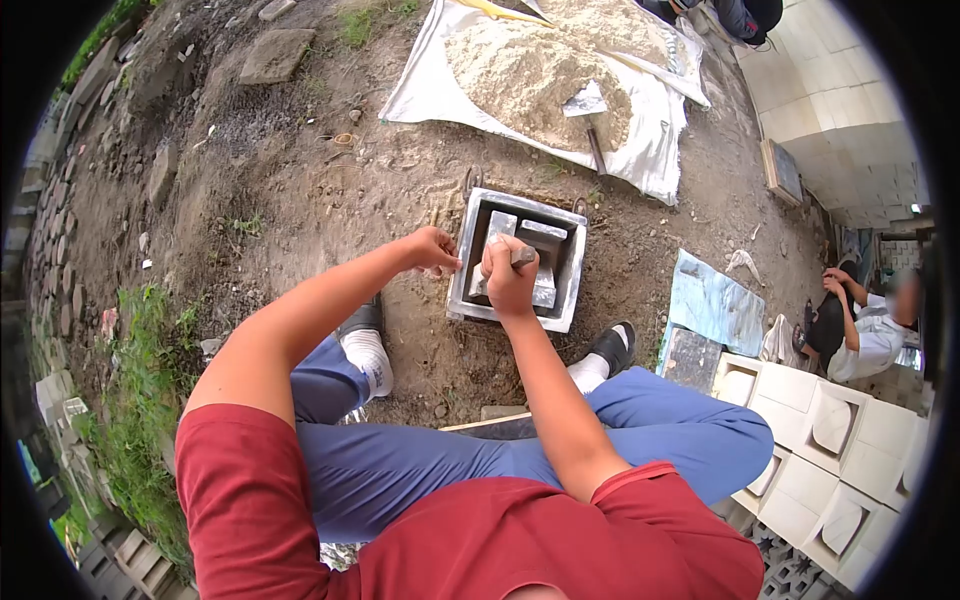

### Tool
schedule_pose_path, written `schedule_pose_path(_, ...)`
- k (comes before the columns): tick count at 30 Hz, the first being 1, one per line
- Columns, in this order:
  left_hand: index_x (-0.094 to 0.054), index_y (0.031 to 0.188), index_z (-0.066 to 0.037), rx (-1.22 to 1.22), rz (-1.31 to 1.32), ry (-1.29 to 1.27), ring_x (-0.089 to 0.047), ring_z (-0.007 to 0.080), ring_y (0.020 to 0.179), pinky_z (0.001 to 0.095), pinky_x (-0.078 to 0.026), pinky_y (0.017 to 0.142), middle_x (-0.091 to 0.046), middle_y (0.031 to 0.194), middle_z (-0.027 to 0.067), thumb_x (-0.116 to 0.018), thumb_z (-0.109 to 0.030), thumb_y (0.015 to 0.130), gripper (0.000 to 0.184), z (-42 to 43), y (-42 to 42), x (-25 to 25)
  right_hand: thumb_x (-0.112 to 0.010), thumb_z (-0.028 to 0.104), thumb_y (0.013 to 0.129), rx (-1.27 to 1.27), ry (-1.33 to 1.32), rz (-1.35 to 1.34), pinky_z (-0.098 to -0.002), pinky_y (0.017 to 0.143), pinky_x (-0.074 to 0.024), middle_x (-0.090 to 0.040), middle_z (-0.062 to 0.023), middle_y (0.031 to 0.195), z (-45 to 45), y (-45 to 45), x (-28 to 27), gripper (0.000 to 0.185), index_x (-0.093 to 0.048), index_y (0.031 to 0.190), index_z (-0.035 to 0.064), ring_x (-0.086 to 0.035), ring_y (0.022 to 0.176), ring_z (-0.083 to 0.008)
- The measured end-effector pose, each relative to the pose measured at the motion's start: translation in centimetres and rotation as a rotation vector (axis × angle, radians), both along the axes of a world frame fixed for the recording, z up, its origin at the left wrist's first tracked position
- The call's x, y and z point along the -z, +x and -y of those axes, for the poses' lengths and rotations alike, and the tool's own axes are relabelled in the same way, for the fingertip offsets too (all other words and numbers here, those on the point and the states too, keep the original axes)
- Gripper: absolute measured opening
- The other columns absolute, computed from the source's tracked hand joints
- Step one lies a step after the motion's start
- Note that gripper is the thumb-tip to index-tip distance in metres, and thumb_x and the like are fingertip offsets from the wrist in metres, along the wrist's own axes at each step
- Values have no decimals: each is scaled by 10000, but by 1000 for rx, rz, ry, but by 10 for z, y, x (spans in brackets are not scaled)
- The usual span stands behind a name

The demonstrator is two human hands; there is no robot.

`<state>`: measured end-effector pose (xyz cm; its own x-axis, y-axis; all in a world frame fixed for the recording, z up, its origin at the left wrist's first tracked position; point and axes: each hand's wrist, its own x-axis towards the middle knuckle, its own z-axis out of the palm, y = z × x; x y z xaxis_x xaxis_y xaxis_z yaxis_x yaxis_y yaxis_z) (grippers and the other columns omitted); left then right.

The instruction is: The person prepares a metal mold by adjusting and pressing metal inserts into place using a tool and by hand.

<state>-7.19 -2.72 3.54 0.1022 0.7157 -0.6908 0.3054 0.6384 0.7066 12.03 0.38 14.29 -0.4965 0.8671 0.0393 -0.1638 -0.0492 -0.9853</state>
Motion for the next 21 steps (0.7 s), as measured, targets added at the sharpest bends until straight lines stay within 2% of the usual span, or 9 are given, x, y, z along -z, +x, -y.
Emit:
schedule_pose_path(2,-719,946,-141,-1,-4,-29,-701,111,716,309,-482,558,-752,855,-16,-838,-327,838,246,0,2,1,-491,81,996,-26,28,-56,-283,481,-261,-367,35,563,0,-2,-25,390,-377,623,67,-303,506,-66)
schedule_pose_path(4,-722,953,-139,-13,6,-14,-702,110,714,305,-476,551,-751,854,-13,-848,-324,829,256,-2,0,0,-504,88,987,-1,34,-49,-291,480,-271,-377,30,566,6,-4,-15,382,-379,628,56,-319,505,-67)
schedule_pose_path(7,-725,945,-123,-21,3,4,-704,113,711,313,-488,539,-751,854,-6,-858,-308,814,262,-2,2,-2,-539,101,922,24,251,165,-391,498,-290,-310,-123,574,19,4,57,318,-400,657,-6,-357,488,-193)
schedule_pose_path(10,-730,936,-106,2,-32,41,-706,118,704,320,-504,536,-755,864,1,-861,-295,803,265,-5,-2,-2,-528,109,942,47,223,117,-368,496,-291,-337,-83,554,18,2,53,337,-396,650,1,-358,501,-154)
schedule_pose_path(11,-731,932,-107,-8,1,50,-707,117,703,314,-502,532,-755,864,0,-859,-294,805,260,-1,1,1,-526,121,961,27,96,62,-346,492,-287,-374,-37,545,16,6,52,370,-398,630,19,-368,511,-116)
schedule_pose_path(12,-732,927,-107,-21,29,68,-707,115,701,308,-500,528,-755,865,-1,-857,-293,807,254,-3,1,5,-488,109,1008,-9,-38,-50,-292,489,-254,-358,31,567,12,6,46,397,-375,629,74,-308,518,-75)
schedule_pose_path(14,-733,923,-114,-19,-1,50,-705,112,694,297,-492,511,-754,862,-4,-858,-287,806,244,-3,2,-1,-482,88,1007,5,-206,-126,-285,487,-251,-335,37,573,3,6,18,371,-371,653,85,-286,513,-75)
schedule_pose_path(18,-733,929,-115,-55,17,19,-704,111,680,297,-490,494,-745,840,3,-866,-282,793,253,-1,2,6,-469,80,1011,-48,-113,-125,-283,479,-242,-344,43,582,-10,-1,-54,359,-380,663,80,-285,505,-69)
schedule_pose_path(21,-732,944,-114,-15,25,43,-706,112,686,302,-498,502,-741,833,4,-874,-287,780,277,-8,-2,11,-531,101,981,-45,-80,-98,-296,473,-253,-371,45,547,-3,-4,-37,389,-404,617,48,-343,505,-57)
